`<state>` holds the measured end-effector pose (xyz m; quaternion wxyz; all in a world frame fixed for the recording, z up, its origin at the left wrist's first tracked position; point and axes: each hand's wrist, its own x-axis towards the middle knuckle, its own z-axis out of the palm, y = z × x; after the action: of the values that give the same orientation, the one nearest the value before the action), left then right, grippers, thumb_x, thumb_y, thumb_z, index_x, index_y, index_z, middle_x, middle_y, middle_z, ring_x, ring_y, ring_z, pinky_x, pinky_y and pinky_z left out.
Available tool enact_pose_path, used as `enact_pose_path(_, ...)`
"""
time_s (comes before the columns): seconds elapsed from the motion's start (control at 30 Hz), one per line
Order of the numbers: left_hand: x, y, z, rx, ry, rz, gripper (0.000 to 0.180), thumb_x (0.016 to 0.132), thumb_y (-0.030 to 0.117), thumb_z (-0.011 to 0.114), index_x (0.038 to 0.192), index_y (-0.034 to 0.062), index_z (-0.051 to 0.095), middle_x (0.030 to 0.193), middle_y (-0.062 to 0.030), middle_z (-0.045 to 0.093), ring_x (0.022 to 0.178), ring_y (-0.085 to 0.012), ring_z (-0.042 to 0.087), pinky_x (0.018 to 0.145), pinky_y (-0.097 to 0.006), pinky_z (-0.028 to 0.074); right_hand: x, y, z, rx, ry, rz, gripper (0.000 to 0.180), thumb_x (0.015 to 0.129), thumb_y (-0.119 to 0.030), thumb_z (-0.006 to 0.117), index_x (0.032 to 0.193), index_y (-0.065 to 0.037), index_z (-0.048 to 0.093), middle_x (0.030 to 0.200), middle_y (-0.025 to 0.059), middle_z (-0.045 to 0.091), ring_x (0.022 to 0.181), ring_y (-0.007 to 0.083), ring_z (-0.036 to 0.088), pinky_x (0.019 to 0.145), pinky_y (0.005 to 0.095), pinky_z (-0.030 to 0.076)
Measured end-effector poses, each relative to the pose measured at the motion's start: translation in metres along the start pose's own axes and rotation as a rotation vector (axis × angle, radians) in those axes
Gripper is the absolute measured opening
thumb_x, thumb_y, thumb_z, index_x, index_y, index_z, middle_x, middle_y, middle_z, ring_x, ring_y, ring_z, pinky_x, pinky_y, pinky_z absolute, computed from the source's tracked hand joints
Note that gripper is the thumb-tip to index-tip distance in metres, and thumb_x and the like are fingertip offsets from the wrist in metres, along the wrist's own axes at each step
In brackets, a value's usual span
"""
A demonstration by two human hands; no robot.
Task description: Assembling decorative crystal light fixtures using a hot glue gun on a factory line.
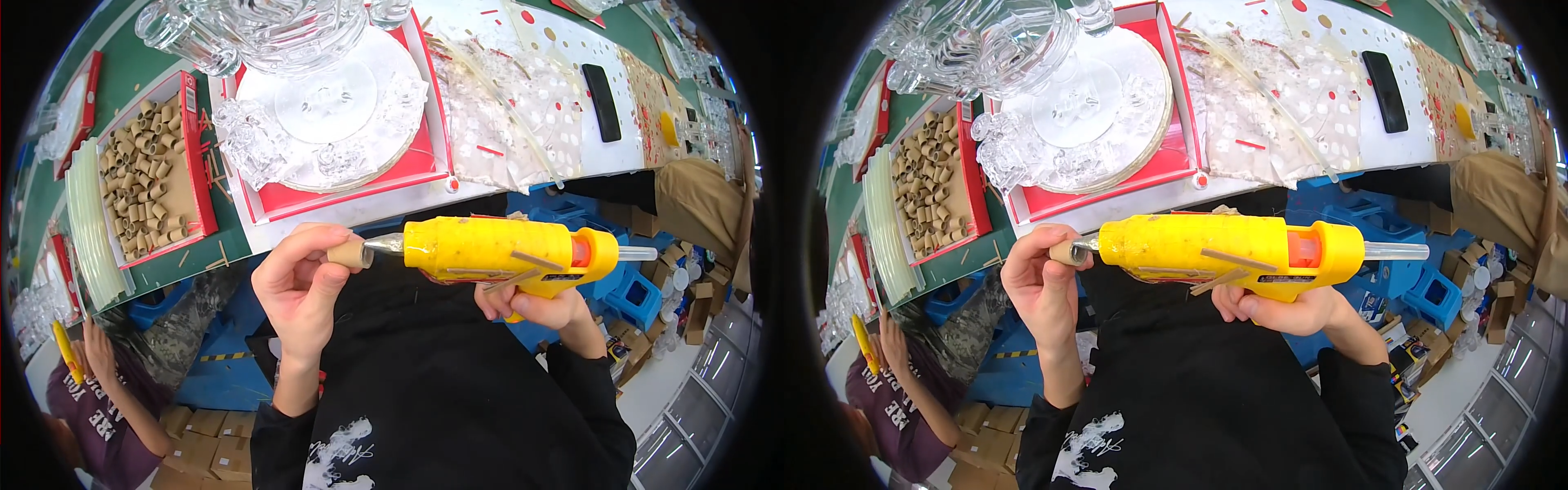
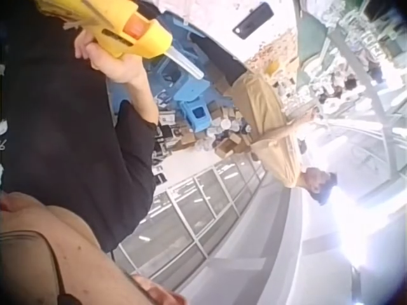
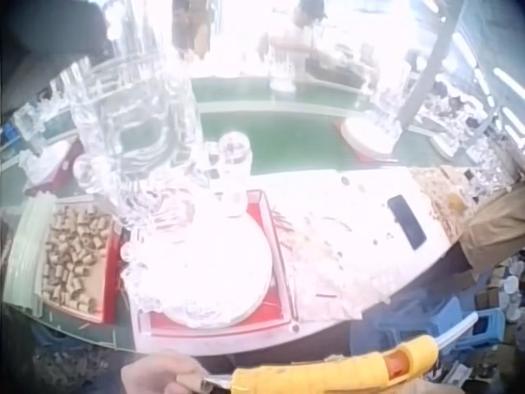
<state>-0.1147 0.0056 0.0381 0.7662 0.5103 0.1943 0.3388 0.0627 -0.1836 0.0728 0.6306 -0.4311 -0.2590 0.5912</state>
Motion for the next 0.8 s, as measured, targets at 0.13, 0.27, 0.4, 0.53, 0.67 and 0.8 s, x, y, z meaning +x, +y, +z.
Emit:
enact_pose_path(0.13, 0.000, 0.000, -0.001, -0.014, -0.005, 0.006, 0.030, 0.085, 0.013, 0.070, 0.106, -0.0056, 0.060, 0.099, -0.0156, 0.064, 0.083, -0.0161, 0.062, 0.071, -0.025, 0.051, -0.001, -0.002, 0.000, 0.015, 0.035, 0.022, 0.011, 0.084, -0.015, 0.057, 0.082, -0.007, 0.052, 0.062, 0.0035, 0.051, 0.054, 0.0115, 0.049, 0.058, 0.0301, 0.046)
enact_pose_path(0.27, 0.001, -0.001, -0.001, -0.017, -0.006, 0.018, 0.028, 0.084, 0.009, 0.070, 0.106, -0.0056, 0.060, 0.103, -0.0178, 0.063, 0.088, -0.0181, 0.062, 0.074, -0.026, 0.052, -0.004, -0.001, -0.007, 0.060, -0.031, 0.022, 0.004, 0.084, -0.006, 0.054, 0.088, -0.005, 0.054, 0.071, 0.0028, 0.052, 0.065, 0.0156, 0.054, 0.064, 0.0310, 0.048)
enact_pose_path(0.4, 0.001, -0.002, -0.001, -0.039, -0.018, 0.028, 0.028, 0.083, 0.004, 0.070, 0.107, -0.0055, 0.060, 0.107, -0.0196, 0.062, 0.091, -0.0197, 0.063, 0.078, -0.028, 0.052, -0.006, -0.002, -0.008, 0.042, -0.020, 0.038, 0.004, 0.084, -0.006, 0.055, 0.088, -0.005, 0.054, 0.070, 0.0029, 0.052, 0.064, 0.0158, 0.054, 0.063, 0.0304, 0.048)
enact_pose_path(0.53, 0.000, -0.002, -0.002, -0.046, -0.023, 0.021, 0.028, 0.083, 0.002, 0.069, 0.108, -0.0054, 0.059, 0.108, -0.0204, 0.062, 0.092, -0.0199, 0.063, 0.079, -0.028, 0.052, -0.009, -0.002, -0.006, 0.051, 0.013, 0.064, 0.004, 0.084, -0.007, 0.055, 0.088, -0.005, 0.055, 0.070, 0.0028, 0.052, 0.064, 0.0160, 0.054, 0.062, 0.0300, 0.047)
enact_pose_path(0.67, 0.000, -0.002, -0.001, -0.052, -0.022, 0.020, 0.028, 0.083, -0.001, 0.068, 0.108, -0.0054, 0.058, 0.109, -0.0212, 0.062, 0.094, -0.0207, 0.063, 0.081, -0.028, 0.052, -0.010, -0.001, -0.004, -0.008, 0.043, 0.042, 0.008, 0.081, -0.012, 0.056, 0.084, -0.005, 0.053, 0.064, 0.0038, 0.052, 0.054, 0.0131, 0.049, 0.056, 0.0303, 0.046)
enact_pose_path(0.8, 0.001, -0.003, 0.000, -0.059, -0.021, 0.012, 0.027, 0.082, -0.004, 0.067, 0.108, -0.0052, 0.058, 0.109, -0.0218, 0.062, 0.097, -0.0215, 0.063, 0.083, -0.029, 0.052, -0.012, -0.001, -0.005, 0.009, 0.026, 0.047, 0.008, 0.082, -0.012, 0.055, 0.085, -0.004, 0.054, 0.065, 0.0041, 0.052, 0.055, 0.0141, 0.050, 0.056, 0.0306, 0.046)
